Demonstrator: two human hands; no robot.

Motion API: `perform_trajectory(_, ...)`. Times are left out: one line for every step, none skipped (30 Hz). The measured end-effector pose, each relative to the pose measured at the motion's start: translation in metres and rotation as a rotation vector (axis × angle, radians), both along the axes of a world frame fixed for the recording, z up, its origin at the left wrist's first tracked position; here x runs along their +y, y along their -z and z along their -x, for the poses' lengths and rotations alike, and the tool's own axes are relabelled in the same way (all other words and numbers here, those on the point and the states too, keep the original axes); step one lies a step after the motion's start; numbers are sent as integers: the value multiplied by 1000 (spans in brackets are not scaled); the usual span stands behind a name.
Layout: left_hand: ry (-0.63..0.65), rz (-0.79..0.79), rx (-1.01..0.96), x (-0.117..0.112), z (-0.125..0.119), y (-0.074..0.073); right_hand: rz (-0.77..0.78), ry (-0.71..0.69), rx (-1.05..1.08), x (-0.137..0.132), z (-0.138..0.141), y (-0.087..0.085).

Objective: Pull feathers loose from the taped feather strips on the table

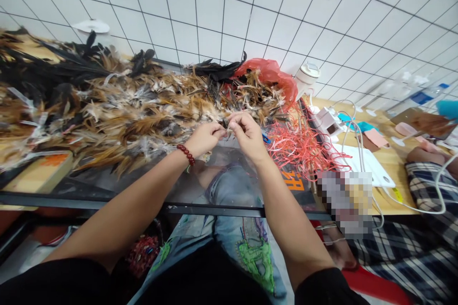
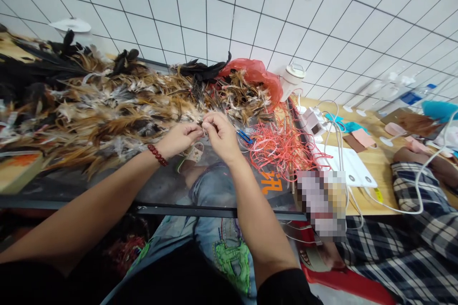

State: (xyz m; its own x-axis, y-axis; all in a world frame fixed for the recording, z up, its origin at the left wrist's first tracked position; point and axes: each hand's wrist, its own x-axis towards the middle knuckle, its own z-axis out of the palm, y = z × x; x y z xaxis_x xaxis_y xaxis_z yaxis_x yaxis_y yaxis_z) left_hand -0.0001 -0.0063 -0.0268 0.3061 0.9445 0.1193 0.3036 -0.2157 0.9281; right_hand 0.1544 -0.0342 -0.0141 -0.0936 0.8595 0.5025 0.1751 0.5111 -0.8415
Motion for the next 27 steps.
perform_trajectory(52,16,15,0,0,1,-7,-13,-41,0,0,0)
perform_trajectory(111,32,28,-1,0,2,6,-32,-62,0,-1,0)
perform_trajectory(177,45,43,-3,-1,2,28,-43,-63,1,-1,1)
perform_trajectory(242,50,57,-4,-2,1,54,-43,-53,2,-2,2)
perform_trajectory(301,49,65,-6,-3,0,76,-33,-40,4,-2,3)
perform_trajectory(344,48,59,-8,-4,-1,95,-17,-31,5,-3,5)
perform_trajectory(365,49,42,-9,-5,-2,108,2,-30,7,-5,6)
perform_trajectory(368,54,20,-10,-6,-3,119,20,-39,9,-6,8)
perform_trajectory(352,55,-1,-11,-6,-4,127,41,-52,11,-8,10)
perform_trajectory(316,45,-19,-10,-6,-4,133,68,-62,13,-10,12)
perform_trajectory(262,15,-36,-10,-5,-5,138,102,-64,15,-11,14)
perform_trajectory(191,-36,-53,-9,-5,-5,144,139,-57,17,-13,16)
perform_trajectory(115,-103,-68,-8,-4,-6,151,178,-42,18,-14,18)
perform_trajectory(44,-178,-82,-7,-4,-7,159,210,-23,20,-15,19)
perform_trajectory(-9,-244,-98,-7,-4,-8,169,233,-4,21,-15,21)
perform_trajectory(-41,-291,-118,-8,-4,-9,179,247,12,21,-16,22)
perform_trajectory(-50,-314,-142,-9,-4,-10,189,251,21,22,-16,22)
perform_trajectory(-46,-309,-174,-9,-4,-11,199,250,24,22,-16,22)
perform_trajectory(-38,-278,-217,-10,-5,-12,207,247,22,22,-15,22)
perform_trajectory(-42,-233,-266,-10,-5,-11,208,243,19,21,-15,22)
perform_trajectory(-63,-184,-305,-9,-5,-10,204,240,18,21,-14,21)
perform_trajectory(-99,-136,-330,-8,-4,-9,194,234,19,20,-14,20)
perform_trajectory(-158,-104,-338,-6,-3,-7,181,227,24,19,-13,18)
perform_trajectory(-213,-80,-321,-3,-2,-5,166,217,29,17,-13,17)
perform_trajectory(-256,-61,-296,-1,-1,-4,151,203,31,16,-12,15)
perform_trajectory(-281,-51,-261,1,0,-3,138,189,28,14,-12,14)
perform_trajectory(-286,-48,-222,2,1,-2,123,176,22,12,-11,12)
